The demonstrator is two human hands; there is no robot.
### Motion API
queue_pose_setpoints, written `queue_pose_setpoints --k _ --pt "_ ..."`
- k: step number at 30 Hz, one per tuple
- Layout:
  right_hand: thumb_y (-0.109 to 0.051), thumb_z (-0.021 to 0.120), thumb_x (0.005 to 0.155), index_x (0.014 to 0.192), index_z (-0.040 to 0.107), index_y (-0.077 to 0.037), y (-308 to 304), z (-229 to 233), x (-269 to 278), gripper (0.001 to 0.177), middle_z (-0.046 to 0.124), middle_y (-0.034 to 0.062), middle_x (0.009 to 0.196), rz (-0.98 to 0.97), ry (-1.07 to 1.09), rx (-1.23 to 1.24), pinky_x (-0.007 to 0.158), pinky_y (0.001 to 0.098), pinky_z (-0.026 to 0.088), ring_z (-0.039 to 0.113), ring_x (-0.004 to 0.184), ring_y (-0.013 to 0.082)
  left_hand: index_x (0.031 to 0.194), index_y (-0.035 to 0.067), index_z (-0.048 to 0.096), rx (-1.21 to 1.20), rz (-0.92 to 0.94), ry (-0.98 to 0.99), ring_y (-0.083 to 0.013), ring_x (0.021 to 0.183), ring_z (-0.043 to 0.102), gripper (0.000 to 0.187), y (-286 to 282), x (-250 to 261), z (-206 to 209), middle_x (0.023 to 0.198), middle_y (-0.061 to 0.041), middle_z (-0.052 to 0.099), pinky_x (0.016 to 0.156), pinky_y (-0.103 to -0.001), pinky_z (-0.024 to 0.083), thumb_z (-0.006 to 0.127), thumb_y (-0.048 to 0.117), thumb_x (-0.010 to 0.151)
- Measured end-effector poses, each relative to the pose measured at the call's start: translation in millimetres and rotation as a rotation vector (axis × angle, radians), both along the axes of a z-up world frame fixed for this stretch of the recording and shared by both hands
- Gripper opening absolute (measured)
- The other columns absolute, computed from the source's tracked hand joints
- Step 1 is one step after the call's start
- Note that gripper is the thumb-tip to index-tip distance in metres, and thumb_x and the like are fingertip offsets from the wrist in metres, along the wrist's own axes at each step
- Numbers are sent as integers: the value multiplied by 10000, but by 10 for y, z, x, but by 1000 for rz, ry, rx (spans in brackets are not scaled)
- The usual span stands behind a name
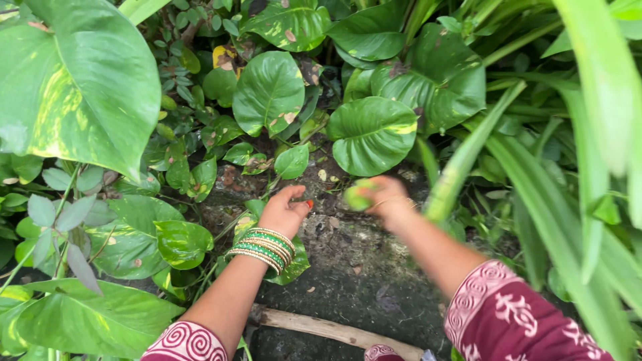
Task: The person picks up a small packet and a spray bottle from the ground and uses the bottle to spray water on various plants in a garden.
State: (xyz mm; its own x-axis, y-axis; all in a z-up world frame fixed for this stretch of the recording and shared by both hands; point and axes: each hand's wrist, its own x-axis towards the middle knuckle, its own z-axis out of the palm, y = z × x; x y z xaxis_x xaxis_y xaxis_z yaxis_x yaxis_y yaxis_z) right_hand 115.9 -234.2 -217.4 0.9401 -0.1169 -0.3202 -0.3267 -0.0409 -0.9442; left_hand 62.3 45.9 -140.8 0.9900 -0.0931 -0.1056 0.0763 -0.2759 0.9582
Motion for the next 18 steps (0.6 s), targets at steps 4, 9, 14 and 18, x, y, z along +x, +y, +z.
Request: queue_pose_setpoints --k 4,9,14,18 --pt "-119 786 845 967 673 -89 817 632 -444 169 736 63 896 222 -96 238 520 284 525 694 692 143 1333 49 564 -232 -56 115 -162 935 712 556 -93 57 37 1139 -119 719 783 -335 598 780 100 823" --pt "-120 815 863 837 595 -127 1008 958 -574 221 671 4 805 252 -20 341 476 231 396 557 599 65 1252 -43 663 -330 -184 12 -160 916 732 383 71 46 116 1069 -154 782 827 -293 596 732 -30 875" --pt "-135 811 876 807 567 -139 1013 1153 -552 253 668 -17 733 283 36 487 445 231 355 491 510 68 1205 -21 646 -470 -175 31 -158 895 755 411 32 29 125 1045 -111 775 812 -294 628 671 -153 816" --pt "-148 772 885 899 666 -85 1057 1231 -504 123 708 26 770 322 70 377 496 241 449 574 553 83 1102 -58 701 -433 -5 39 -205 776 749 275 80 11 183 957 -146 771 689 -342 649 679 -138 840"
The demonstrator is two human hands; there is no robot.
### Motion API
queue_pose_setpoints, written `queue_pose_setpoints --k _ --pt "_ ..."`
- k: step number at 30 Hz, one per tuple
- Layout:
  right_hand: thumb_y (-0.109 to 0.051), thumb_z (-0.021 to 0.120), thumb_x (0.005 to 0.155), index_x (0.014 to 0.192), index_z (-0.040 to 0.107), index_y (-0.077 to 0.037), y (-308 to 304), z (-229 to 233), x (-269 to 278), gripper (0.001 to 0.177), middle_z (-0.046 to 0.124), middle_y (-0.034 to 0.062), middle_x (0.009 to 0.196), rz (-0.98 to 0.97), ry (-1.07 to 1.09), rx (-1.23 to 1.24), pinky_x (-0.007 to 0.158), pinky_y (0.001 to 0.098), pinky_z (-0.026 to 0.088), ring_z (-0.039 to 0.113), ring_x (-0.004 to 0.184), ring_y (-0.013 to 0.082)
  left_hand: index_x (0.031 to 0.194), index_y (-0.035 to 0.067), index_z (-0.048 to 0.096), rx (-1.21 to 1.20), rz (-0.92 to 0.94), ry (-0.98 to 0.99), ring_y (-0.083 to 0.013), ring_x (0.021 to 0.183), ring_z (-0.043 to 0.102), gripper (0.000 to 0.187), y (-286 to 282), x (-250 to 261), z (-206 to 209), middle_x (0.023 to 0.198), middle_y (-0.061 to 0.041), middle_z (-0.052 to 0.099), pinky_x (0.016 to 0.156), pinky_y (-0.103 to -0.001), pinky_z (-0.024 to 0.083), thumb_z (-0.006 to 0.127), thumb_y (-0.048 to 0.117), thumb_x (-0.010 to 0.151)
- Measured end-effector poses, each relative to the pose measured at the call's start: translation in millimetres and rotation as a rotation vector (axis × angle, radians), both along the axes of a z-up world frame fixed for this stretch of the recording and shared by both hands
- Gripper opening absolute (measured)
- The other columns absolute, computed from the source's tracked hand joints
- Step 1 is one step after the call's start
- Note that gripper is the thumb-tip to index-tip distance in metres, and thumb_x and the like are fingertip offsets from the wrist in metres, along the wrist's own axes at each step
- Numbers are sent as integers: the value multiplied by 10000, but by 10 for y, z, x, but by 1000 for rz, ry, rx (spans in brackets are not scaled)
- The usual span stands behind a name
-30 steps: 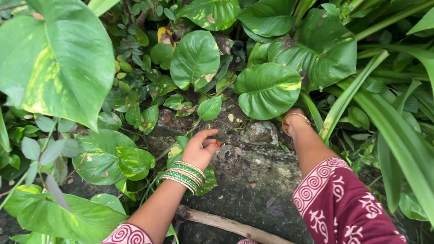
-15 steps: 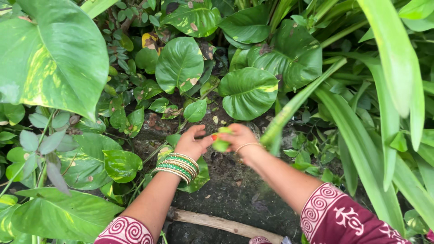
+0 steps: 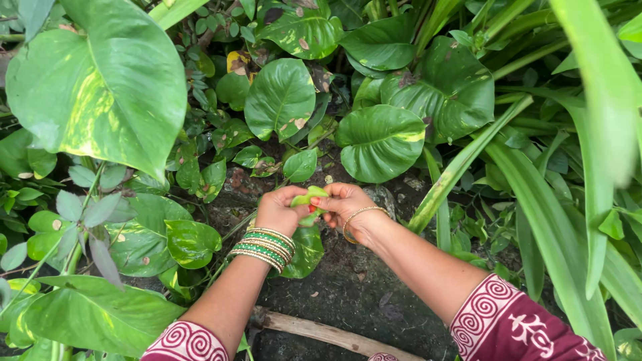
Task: The person picks up a small packet and a spray bottle from the ground and uses the bottle to spray water on various plants in a garden.
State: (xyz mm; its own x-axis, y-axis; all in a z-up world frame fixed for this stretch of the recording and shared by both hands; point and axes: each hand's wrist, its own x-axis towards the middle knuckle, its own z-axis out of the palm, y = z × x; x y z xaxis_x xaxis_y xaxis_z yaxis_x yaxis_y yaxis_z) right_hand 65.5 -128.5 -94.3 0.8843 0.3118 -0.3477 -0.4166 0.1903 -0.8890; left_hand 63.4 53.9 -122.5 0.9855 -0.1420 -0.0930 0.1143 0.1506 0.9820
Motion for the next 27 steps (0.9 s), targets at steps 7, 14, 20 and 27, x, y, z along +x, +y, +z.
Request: queue_pose_setpoints --k 7,14,20,27 --pt "-258 741 920 941 705 -36 -84 -101 125 225 751 113 824 100 -155 -347 583 333 595 723 652 192 1017 -61 708 41 103 121 -248 690 742 157 41 -100 174 878 -160 746 592 -328 646 641 -94 878" --pt "-150 613 921 1123 771 -79 -1288 -366 632 267 707 200 1208 549 -361 -2068 888 496 564 690 1086 375 979 -93 695 -83 232 135 -247 688 732 139 121 -96 70 900 -170 725 608 -341 666 597 -121 884" --pt "-153 578 939 1117 773 -95 -2174 -774 913 270 729 180 1192 339 -155 -2185 877 482 580 715 1074 348 1033 -67 690 -12 173 135 -245 695 751 170 84 -155 -29 934 -161 732 621 -322 666 595 -96 895" --pt "-157 539 961 1110 776 -113 -2330 -819 792 284 755 158 1173 265 -262 -2114 864 466 599 745 1060 317 1060 -71 696 -1 166 163 -245 691 744 199 188 -165 -47 957 -168 748 594 -311 638 619 -109 880"
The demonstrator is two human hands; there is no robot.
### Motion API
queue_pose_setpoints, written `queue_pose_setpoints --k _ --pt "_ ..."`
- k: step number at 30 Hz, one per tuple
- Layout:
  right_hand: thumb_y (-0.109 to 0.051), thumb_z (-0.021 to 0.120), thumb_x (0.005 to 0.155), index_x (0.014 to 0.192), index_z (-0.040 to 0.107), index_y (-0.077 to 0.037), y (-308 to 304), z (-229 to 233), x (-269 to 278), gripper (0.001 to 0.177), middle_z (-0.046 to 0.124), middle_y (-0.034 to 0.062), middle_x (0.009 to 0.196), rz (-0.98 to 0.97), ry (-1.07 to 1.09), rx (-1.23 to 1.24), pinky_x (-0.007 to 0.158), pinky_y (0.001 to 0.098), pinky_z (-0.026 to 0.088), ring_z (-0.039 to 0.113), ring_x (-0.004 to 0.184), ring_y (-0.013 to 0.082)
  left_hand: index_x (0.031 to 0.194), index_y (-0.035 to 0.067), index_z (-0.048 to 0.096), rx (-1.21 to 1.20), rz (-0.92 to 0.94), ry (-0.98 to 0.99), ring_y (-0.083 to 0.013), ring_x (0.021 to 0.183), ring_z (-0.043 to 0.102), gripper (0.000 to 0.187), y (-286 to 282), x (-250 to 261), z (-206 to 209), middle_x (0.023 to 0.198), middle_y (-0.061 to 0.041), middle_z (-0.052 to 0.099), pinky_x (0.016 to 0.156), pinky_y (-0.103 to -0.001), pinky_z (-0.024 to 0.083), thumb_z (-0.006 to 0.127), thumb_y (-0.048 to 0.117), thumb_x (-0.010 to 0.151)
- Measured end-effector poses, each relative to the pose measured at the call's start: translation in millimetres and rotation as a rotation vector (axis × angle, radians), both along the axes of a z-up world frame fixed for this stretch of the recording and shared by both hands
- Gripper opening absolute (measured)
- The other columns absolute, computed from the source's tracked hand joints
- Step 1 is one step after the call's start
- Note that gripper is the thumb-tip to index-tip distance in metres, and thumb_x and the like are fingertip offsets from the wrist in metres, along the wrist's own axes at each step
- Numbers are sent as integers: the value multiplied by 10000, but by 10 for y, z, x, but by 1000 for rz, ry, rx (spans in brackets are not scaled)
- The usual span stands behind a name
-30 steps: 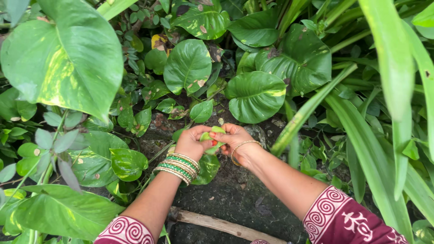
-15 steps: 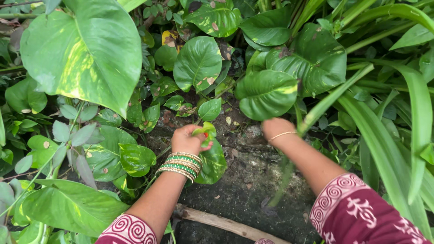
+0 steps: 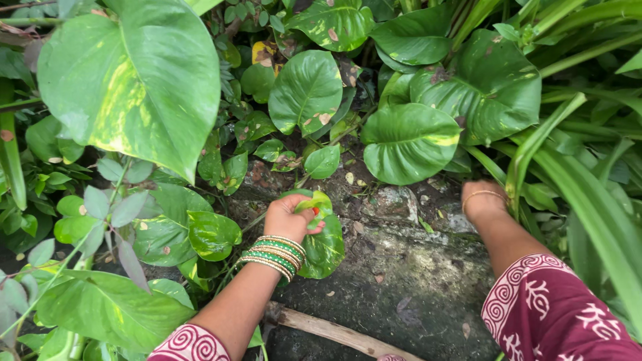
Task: The person picks up a small packet and a spray bottle from the ground and uses the bottle to spray water on various plants in a garden.
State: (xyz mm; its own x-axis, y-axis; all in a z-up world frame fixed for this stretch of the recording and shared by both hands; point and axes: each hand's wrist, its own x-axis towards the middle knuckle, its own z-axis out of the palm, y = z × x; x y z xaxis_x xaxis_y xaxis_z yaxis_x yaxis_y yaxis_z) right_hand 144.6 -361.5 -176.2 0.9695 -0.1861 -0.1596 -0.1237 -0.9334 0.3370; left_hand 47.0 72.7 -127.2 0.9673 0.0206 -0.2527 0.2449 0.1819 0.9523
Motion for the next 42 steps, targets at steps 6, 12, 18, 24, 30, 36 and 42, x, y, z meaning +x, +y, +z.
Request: queue_pose_setpoints --k 6,12,18,24,30,36,42 --pt "-165 491 953 1154 666 -142 1005 418 -547 267 767 163 1003 350 130 64 794 506 600 750 915 339 1052 -82 692 -22 -16 -20 -239 696 741 184 -38 23 35 955 -167 740 601 -312 644 627 -106 881" --pt "-215 613 878 808 807 -124 675 -274 -5 226 736 189 1044 575 -363 597 1009 446 465 613 1077 380 1055 -78 681 -17 -42 -31 -255 713 744 188 -131 -18 45 953 -167 731 604 -322 653 609 -104 883" --pt "-209 428 1061 1141 671 -37 290 -661 495 309 750 229 1074 -175 -552 1424 938 502 566 717 1013 434 1076 -84 693 -21 -60 -21 -248 745 749 205 -150 -39 -21 980 -166 747 632 -317 657 609 -99 890" --pt "-200 533 964 1259 651 -86 614 -308 284 337 639 254 1292 -340 -263 630 941 567 497 605 1197 472 1068 -81 705 -15 -51 18 -246 735 747 193 -110 -70 -36 960 -166 737 630 -321 659 615 -91 898" --pt "-437 481 1027 1242 701 -122 791 -6 103 440 659 208 1316 -388 -62 518 1011 549 493 633 1221 417 1065 -72 701 7 -61 39 -243 725 750 192 -92 -91 -43 945 -149 741 624 -321 645 614 -94 896" --pt "-365 549 952 1155 732 -133 1120 253 -13 358 715 214 1166 -86 -194 498 902 518 545 686 1068 417 1041 -80 690 -70 -30 -17 -242 738 743 166 -99 -49 24 952 -150 735 644 -342 668 610 -110 898" --pt "-285 544 910 955 749 -145 1591 344 -607 252 734 180 874 367 -172 463 735 525 570 713 803 392 1048 -47 691 -46 -13 -19 -246 733 747 194 -190 -61 186 961 -134 728 635 -348 669 603 -106 885"
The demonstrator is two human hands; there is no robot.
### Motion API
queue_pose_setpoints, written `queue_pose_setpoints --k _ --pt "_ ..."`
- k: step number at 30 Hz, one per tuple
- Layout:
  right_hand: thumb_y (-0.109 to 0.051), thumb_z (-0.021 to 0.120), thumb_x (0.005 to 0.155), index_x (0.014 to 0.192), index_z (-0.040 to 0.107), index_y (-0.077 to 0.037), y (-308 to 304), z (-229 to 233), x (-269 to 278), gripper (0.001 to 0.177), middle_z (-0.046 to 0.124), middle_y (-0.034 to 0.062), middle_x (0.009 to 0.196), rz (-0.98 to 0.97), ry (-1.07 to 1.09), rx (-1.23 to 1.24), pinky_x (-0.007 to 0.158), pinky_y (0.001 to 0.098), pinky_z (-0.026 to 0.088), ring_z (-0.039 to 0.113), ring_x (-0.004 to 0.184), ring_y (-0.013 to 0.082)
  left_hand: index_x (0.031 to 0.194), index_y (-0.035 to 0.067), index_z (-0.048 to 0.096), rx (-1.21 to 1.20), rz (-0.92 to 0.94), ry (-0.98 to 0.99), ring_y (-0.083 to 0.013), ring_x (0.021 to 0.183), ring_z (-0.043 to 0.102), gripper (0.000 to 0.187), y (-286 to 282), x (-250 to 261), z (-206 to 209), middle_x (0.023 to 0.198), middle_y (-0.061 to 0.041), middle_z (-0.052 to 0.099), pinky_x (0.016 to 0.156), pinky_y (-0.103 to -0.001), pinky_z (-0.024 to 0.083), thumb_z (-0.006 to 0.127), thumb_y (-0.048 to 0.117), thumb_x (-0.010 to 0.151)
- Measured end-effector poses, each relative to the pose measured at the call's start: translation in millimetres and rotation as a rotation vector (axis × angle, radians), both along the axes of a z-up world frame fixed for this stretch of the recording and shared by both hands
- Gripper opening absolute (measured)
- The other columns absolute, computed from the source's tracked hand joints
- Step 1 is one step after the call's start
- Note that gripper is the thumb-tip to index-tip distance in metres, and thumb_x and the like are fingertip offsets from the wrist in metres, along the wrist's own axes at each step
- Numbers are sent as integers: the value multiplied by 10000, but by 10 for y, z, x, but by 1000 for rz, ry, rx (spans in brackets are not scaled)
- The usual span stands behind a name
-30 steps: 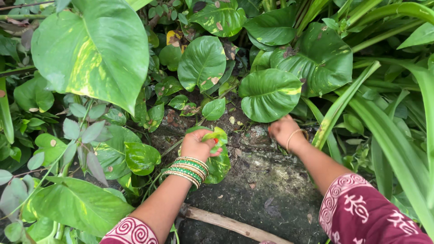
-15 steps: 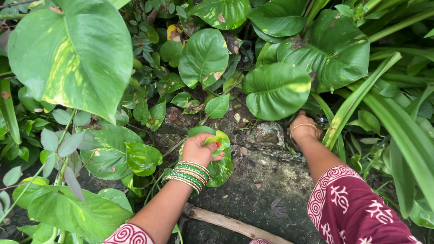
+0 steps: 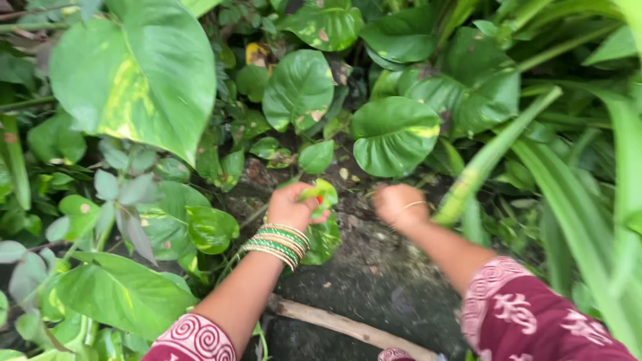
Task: The person picks up a small packet and a spray bottle from the ground and uses the bottle to spray water on various plants in a garden.
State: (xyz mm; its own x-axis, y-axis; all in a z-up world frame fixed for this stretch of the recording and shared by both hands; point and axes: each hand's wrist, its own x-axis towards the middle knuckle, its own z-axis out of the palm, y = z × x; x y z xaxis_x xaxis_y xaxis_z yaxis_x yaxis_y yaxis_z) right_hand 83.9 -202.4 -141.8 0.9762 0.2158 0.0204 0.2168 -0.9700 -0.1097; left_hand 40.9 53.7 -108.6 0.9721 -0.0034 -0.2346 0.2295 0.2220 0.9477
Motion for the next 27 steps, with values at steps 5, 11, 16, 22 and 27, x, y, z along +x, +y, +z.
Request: queue_pose_setpoints --k 5,11,16,22,27 --pt "-280 610 840 956 729 -171 590 394 -599 199 714 144 721 349 -120 44 560 500 557 709 695 358 1025 -46 705 132 -2 -48 -214 695 717 137 -46 -11 70 901 -148 740 610 -327 629 642 41 939" --pt "-246 655 917 875 696 -162 860 686 -980 102 646 40 715 1109 -273 153 598 415 552 675 701 261 1033 33 748 260 -354 -40 -111 828 686 159 8 52 124 954 -69 769 756 -249 541 679 117 917" --pt "-308 675 958 830 701 -136 991 809 -1015 215 670 78 826 1080 -141 119 802 459 524 654 859 273 1089 94 693 203 -236 167 -156 787 682 150 -90 -7 246 919 -69 722 711 -307 572 620 142 967" --pt "-165 631 846 1283 656 -153 872 747 -845 438 587 114 1419 1082 -615 -1 1145 483 388 476 1417 263 1059 56 618 217 281 120 -254 604 567 133 234 101 186 772 -111 648 557 -439 457 509 84 990" --pt "-142 607 823 1330 610 -181 784 892 -472 508 565 101 1413 898 -651 -39 1058 520 409 488 1347 272 988 1 642 518 481 -129 -200 648 590 122 468 171 -134 758 -96 667 618 -362 493 613 119 992"
